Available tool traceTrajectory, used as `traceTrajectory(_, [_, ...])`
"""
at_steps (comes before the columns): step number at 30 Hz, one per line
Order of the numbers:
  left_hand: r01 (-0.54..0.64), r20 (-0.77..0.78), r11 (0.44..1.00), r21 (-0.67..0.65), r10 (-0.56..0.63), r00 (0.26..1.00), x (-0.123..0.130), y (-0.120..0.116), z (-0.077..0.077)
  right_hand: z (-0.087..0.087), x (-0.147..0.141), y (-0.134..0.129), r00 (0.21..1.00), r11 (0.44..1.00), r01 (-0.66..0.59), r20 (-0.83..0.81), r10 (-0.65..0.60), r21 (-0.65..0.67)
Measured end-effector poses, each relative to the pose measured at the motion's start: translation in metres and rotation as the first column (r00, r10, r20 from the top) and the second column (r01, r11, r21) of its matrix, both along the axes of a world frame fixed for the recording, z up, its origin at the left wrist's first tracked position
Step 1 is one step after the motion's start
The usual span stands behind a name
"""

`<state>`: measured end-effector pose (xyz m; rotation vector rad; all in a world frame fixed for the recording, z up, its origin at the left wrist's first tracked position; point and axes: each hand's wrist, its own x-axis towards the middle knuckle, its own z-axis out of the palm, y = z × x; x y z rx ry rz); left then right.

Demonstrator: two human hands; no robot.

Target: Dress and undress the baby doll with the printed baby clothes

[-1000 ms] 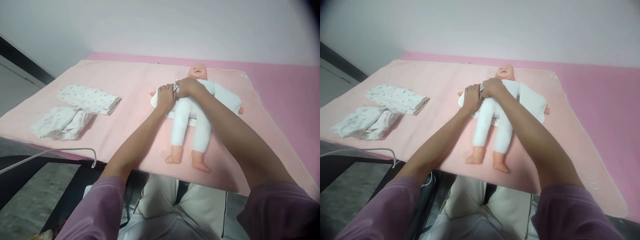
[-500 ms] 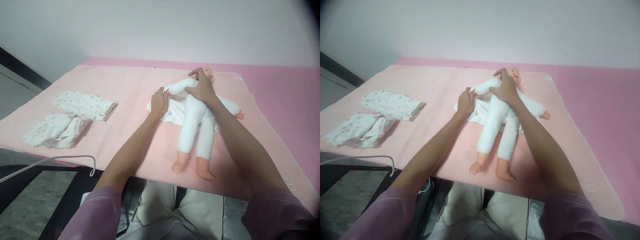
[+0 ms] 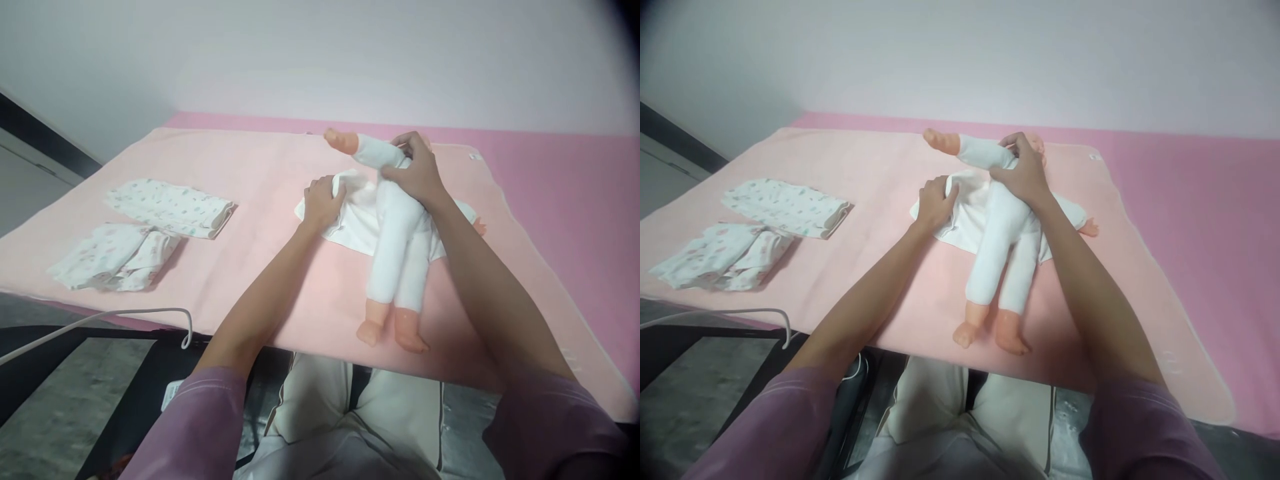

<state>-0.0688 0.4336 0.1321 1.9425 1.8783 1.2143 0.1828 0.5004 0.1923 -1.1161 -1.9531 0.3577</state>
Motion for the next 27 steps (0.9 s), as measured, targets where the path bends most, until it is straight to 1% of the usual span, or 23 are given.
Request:
traceTrajectory(2, [0.018, -0.005, 0.996, 0.084, -0.017, 1.0, 0.003, -0.004, 0.003, 0.004, -0.011, -0.002, 0.998, 0.998, -0.045, 0.041, 0.048, -0.053])
traceTrajectory(4, [0.008, 0.034, 0.989, 0.149, -0.013, 0.999, 0.004, -0.009, 0.006, 0.009, -0.023, -0.004, 0.992, 0.991, -0.085, 0.082, 0.094, -0.103])
traceTrajectory(6, [-0.023, 0.061, 0.984, 0.178, 0.012, 0.998, 0.004, -0.014, 0.009, 0.012, -0.027, -0.009, 0.989, 0.989, -0.101, 0.098, 0.112, -0.112])
traceTrajectory(7, [-0.03, 0.056, 0.983, 0.184, 0.02, 0.998, 0.004, -0.017, 0.01, 0.013, -0.025, -0.012, 0.99, 0.991, -0.096, 0.095, 0.105, -0.098])
traceTrajectory(9, [-0.004, -0.003, 0.984, 0.178, 0.005, 1.0, 0.005, -0.023, 0.014, 0.01, -0.011, -0.022, 0.995, 0.997, -0.058, 0.076, 0.061, -0.044])
traceTrajectory(11, [0.067, -0.107, 0.987, 0.147, -0.052, 0.993, 0.009, -0.032, 0.021, 0.0, 0.014, -0.036, 0.998, 1.0, 0.007, 0.07, -0.008, 0.013])
traceTrajectory(13, [0.158, -0.204, 0.982, 0.104, -0.134, 0.97, 0.015, -0.041, 0.033, -0.014, 0.042, -0.051, 0.99, 0.995, 0.085, 0.109, -0.091, 0.054])
traceTrajectory(15, [0.268, -0.27, 0.961, 0.067, -0.241, 0.932, 0.026, -0.048, 0.049, -0.03, 0.065, -0.064, 0.965, 0.984, 0.16, 0.196, -0.173, 0.081])
traceTrajectory(16, [0.336, -0.29, 0.941, 0.049, -0.308, 0.906, 0.033, -0.05, 0.059, -0.037, 0.074, -0.069, 0.947, 0.979, 0.183, 0.249, -0.201, 0.093])
traceTrajectory(18, [0.481, -0.317, 0.877, -0.011, -0.459, 0.83, 0.051, -0.048, 0.076, -0.049, 0.084, -0.074, 0.914, 0.972, 0.201, 0.333, -0.23, 0.121])
traceTrajectory(19, [0.534, -0.328, 0.844, -0.047, -0.518, 0.79, 0.062, -0.045, 0.083, -0.052, 0.086, -0.075, 0.904, 0.97, 0.204, 0.354, -0.239, 0.135])
traceTrajectory(20, [0.563, -0.343, 0.822, -0.085, -0.555, 0.758, 0.075, -0.04, 0.087, -0.055, 0.086, -0.075, 0.898, 0.967, 0.207, 0.363, -0.248, 0.148])
traceTrajectory(21, [0.564, -0.367, 0.817, -0.119, -0.565, 0.739, 0.089, -0.033, 0.09, -0.056, 0.085, -0.075, 0.894, 0.964, 0.212, 0.367, -0.257, 0.159])
traceTrajectory(23, [0.508, -0.446, 0.844, -0.171, -0.526, 0.724, 0.121, -0.018, 0.088, -0.056, 0.083, -0.074, 0.885, 0.959, 0.227, 0.376, -0.276, 0.168])
traceTrajectory(27, [0.38, -0.597, 0.901, -0.209, -0.425, 0.68, 0.18, 0.015, 0.067, -0.055, 0.08, -0.072, 0.849, 0.947, 0.276, 0.421, -0.319, 0.162])
